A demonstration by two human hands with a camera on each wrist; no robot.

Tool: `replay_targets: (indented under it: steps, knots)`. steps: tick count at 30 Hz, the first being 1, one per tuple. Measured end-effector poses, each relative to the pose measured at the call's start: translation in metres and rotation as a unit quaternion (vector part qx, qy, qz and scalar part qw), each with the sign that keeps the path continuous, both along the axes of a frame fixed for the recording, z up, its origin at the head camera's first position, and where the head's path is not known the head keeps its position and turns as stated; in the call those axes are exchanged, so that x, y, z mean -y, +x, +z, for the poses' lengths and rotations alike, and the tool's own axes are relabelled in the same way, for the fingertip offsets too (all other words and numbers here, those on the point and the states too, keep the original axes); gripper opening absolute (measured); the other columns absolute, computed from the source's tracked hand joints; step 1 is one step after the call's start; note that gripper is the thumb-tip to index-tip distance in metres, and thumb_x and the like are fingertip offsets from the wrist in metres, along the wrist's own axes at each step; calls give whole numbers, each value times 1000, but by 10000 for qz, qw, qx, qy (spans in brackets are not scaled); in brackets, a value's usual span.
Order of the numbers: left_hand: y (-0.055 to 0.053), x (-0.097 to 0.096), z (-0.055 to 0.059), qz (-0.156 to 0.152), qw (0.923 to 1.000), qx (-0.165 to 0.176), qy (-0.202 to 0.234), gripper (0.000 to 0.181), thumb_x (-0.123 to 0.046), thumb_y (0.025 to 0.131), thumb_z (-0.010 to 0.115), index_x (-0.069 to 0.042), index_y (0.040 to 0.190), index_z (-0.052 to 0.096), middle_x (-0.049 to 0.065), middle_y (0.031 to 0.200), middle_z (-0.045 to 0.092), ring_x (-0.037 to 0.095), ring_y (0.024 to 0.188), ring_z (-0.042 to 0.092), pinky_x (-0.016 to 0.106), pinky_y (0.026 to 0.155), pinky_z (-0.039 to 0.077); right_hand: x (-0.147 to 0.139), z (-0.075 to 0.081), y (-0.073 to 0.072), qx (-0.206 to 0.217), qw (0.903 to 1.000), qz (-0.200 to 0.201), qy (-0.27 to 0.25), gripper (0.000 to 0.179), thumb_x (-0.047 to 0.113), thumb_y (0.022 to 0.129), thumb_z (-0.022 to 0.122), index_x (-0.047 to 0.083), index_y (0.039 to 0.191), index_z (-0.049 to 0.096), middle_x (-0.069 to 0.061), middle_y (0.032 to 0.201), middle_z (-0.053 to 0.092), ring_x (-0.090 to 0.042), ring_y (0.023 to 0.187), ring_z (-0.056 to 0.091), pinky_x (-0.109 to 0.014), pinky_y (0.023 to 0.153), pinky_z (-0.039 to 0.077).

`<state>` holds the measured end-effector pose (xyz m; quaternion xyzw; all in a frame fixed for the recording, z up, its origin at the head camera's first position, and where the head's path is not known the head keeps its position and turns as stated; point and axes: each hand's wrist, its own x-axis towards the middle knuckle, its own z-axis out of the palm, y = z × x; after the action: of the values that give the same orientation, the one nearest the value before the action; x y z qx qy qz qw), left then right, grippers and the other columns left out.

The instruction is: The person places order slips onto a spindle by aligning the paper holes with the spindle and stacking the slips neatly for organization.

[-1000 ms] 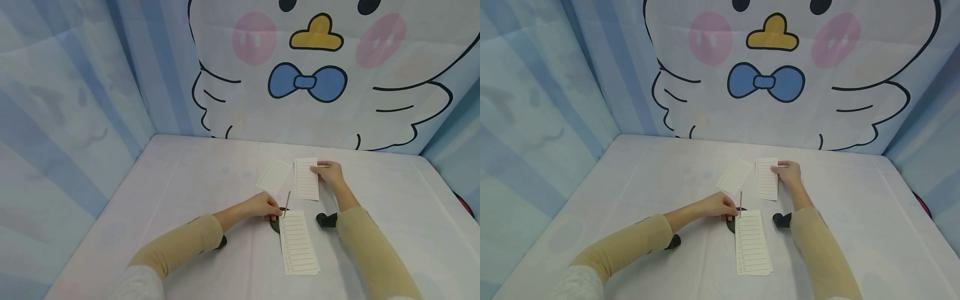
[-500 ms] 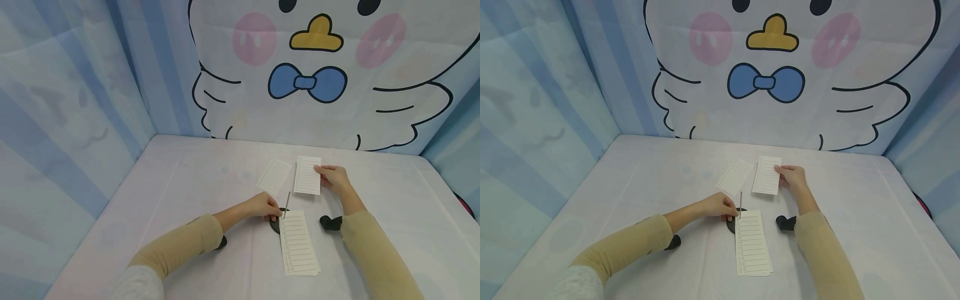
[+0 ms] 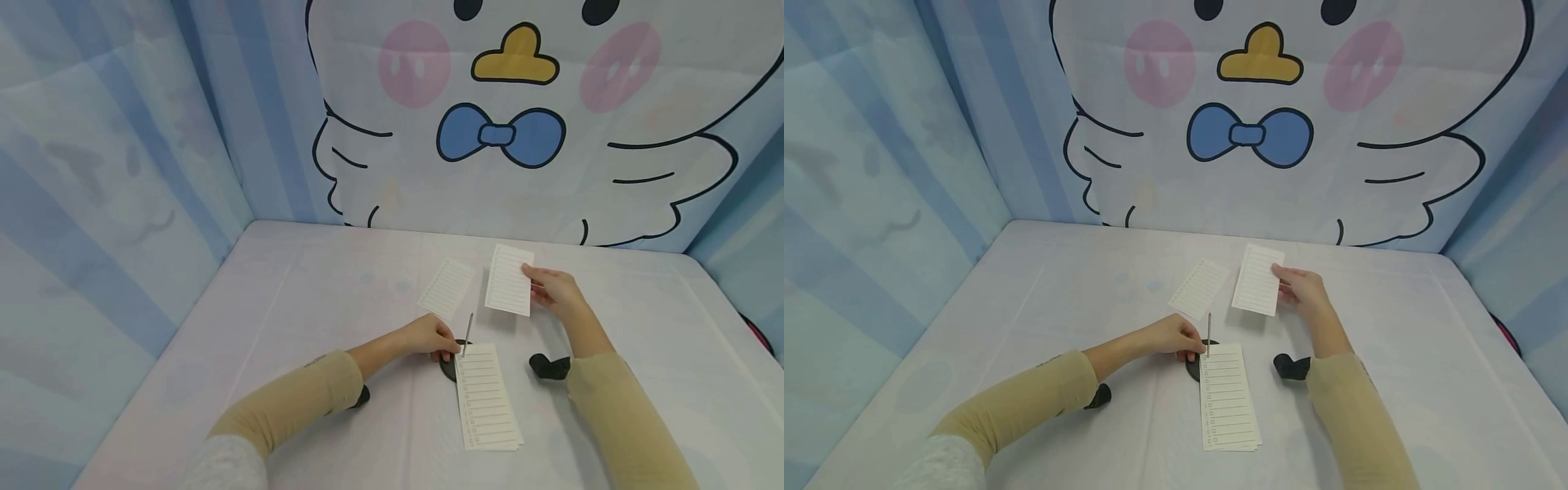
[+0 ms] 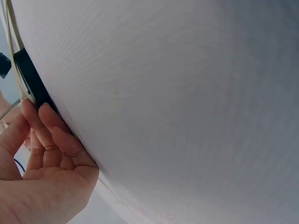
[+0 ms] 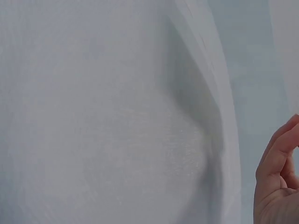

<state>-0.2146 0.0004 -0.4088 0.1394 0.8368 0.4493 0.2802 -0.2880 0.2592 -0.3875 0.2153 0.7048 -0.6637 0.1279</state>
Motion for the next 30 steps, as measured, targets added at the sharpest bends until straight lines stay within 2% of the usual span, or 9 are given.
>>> replay_targets:
  steps: [4,10,16,21,25,30]
  knots:
    - [0,1,-1,-19,10000,-20,-2,15,-16,83,67,-4,75,70,0,55,59,8,49,50,18,48,39,-2,6,3,-50,9996,15,-295,36,35,79,69,13,102,51,8,79,59,-5,74,53,-15,63,45]
    - [0,2,1,-36,10000,3,-15,15,-17,83,67,-5,76,71,2,57,61,9,50,51,19,49,39,-2,17,10,-340,9972,242,-618,39,32,79,70,12,104,49,7,81,60,-5,75,55,-15,63,46]
    - [-3,5,3,-84,9996,283,-1,15,-19,84,65,-5,81,71,1,59,61,10,51,54,20,49,39,2,28,15,-521,9927,534,-946,39,30,80,70,11,106,48,7,81,62,-6,74,57,-15,62,46]
    - [-8,13,6,-173,9986,461,-170,16,-22,85,64,-7,84,70,0,65,63,11,55,57,21,50,38,6,37,23,-703,9887,834,-1031,27,28,83,67,12,100,53,6,82,63,-6,74,57,-16,59,45]
    - [-14,21,20,-222,9981,468,-334,21,-26,85,63,-7,90,69,0,75,65,14,65,60,24,57,42,10,45,29,-807,9838,1028,-1225,12,24,85,65,14,91,61,4,83,64,-7,72,59,-18,58,47]
    - [-26,31,48,-230,9994,212,-122,30,-28,89,58,-3,104,65,2,85,66,18,78,62,33,73,47,17,55,37,-863,9804,1220,-1281,6,21,87,64,15,89,63,3,85,64,-9,74,61,-21,63,50]
